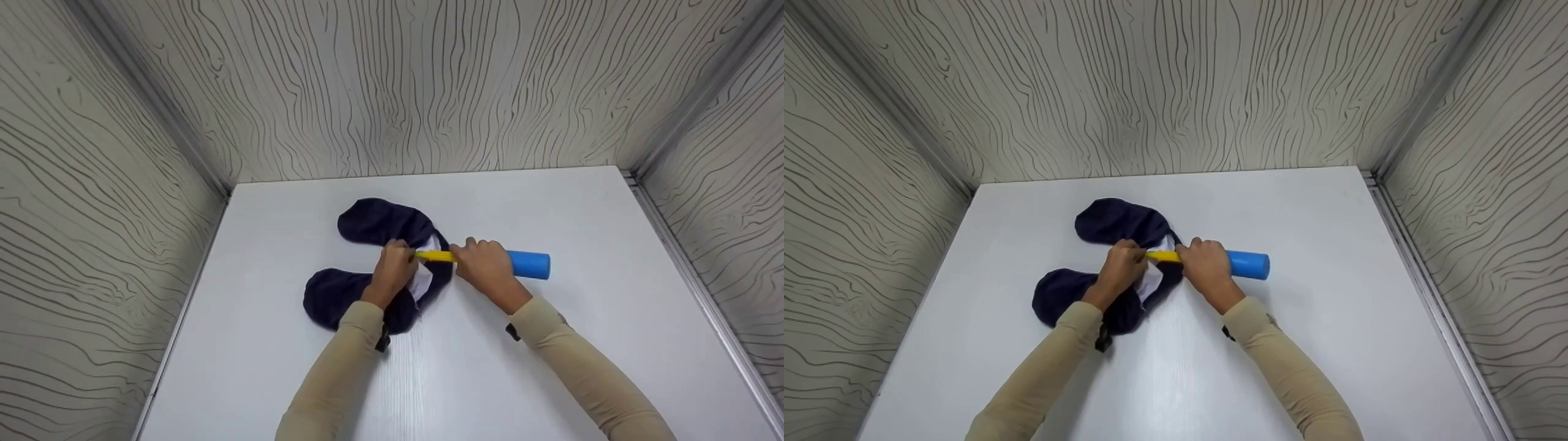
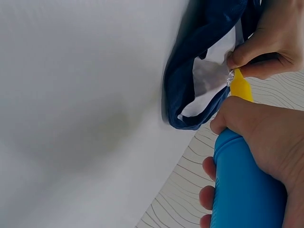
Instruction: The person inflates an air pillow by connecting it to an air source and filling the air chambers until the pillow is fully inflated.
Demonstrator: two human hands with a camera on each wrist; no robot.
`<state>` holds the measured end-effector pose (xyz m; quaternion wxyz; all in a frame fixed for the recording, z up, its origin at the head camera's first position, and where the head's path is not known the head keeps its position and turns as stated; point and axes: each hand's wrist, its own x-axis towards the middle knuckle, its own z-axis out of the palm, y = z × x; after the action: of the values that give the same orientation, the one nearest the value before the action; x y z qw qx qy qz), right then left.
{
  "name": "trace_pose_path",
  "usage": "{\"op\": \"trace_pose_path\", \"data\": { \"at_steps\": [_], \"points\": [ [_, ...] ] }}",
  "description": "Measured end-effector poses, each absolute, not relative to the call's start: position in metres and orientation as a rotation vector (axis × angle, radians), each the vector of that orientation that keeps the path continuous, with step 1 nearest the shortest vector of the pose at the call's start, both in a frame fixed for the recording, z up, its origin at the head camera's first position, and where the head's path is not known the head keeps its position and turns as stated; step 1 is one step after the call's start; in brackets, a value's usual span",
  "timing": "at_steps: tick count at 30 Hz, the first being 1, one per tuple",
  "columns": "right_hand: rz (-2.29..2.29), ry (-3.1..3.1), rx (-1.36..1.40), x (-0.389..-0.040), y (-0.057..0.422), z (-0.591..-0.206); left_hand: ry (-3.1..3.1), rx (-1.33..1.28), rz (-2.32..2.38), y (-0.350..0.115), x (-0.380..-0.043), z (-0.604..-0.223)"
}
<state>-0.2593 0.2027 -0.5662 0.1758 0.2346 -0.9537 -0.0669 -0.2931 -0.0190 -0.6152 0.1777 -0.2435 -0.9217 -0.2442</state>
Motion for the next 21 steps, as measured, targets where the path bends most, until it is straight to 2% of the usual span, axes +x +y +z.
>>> {"op": "trace_pose_path", "data": {
  "at_steps": [21],
  "points": [
    [-0.055, -2.929, 0.632, -0.259, 0.205, -0.566, -2.512, -0.737, -0.761, -0.03, -0.303, -0.618]
  ]
}}
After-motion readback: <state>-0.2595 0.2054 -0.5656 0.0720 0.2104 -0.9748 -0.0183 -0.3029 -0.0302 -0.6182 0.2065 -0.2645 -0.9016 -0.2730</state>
